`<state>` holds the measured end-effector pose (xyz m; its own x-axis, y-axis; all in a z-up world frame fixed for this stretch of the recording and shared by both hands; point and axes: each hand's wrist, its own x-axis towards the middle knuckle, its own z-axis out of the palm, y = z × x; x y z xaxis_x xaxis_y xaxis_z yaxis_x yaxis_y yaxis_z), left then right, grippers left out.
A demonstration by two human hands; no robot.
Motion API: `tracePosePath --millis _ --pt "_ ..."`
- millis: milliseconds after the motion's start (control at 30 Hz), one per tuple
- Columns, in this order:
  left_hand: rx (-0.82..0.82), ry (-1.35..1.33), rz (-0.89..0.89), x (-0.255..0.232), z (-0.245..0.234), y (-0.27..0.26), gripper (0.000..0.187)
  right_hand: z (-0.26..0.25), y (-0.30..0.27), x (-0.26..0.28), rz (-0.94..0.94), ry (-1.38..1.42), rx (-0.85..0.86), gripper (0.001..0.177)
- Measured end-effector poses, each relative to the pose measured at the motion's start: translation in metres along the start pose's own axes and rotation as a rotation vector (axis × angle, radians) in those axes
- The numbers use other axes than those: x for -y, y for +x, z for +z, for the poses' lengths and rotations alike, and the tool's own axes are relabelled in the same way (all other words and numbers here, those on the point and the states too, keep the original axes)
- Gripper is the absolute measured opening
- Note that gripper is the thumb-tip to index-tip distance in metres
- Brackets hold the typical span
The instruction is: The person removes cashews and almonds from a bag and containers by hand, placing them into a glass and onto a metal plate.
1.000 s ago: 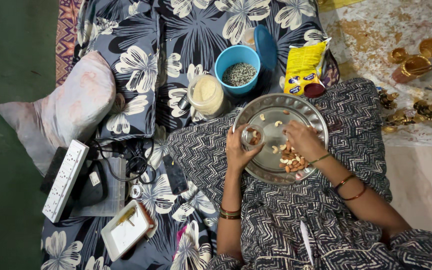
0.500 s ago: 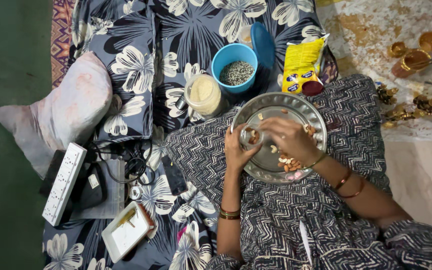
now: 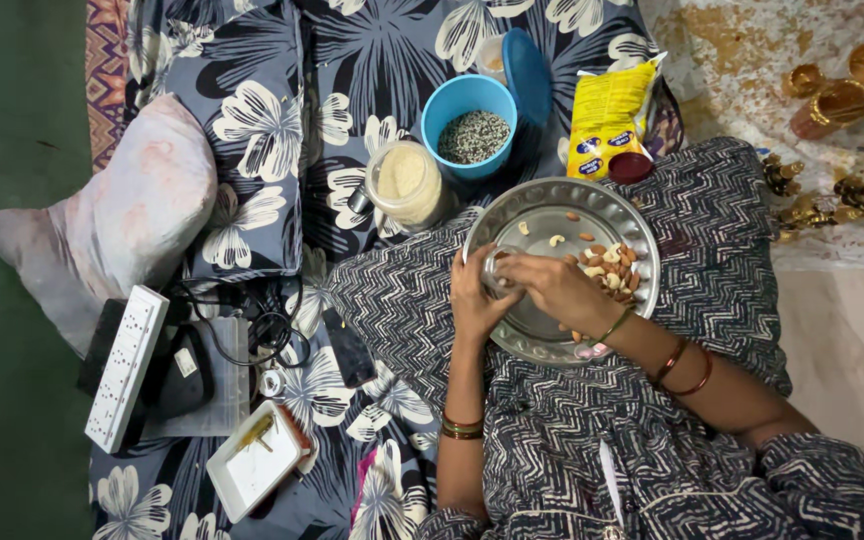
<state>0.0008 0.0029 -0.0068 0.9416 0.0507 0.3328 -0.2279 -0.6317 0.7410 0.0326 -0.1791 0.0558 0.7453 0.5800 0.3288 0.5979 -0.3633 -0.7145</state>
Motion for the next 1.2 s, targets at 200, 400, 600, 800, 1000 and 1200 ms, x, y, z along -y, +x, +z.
tracePosePath --millis 200,400,600,800,1000,1200 --pt "0.007 -0.005 0.008 -0.001 0.0 0.002 0.077 -0.003 -0.001 -0.004 -0.035 -0.031 -0.083 0.038" --pt "0.006 0.018 0.042 0.001 0.0 0.004 0.078 -0.019 -0.003 -0.026 0.114 -0.136 -0.196 0.032" --pt "-0.005 0.015 0.037 -0.002 -0.001 0.004 0.077 -0.015 -0.011 -0.089 0.308 -0.129 -0.19 0.03" --pt "-0.004 0.008 0.001 -0.003 -0.001 0.002 0.078 -0.005 -0.012 -0.128 0.082 -0.604 0.102 0.04" --pt "-0.023 0.037 0.046 0.0 0.001 0.002 0.08 -0.006 -0.004 -0.086 0.193 -0.44 0.094 0.049" --pt "-0.011 0.004 0.011 -0.003 -0.001 0.001 0.079 0.005 -0.024 -0.078 0.191 -0.405 0.209 0.052"
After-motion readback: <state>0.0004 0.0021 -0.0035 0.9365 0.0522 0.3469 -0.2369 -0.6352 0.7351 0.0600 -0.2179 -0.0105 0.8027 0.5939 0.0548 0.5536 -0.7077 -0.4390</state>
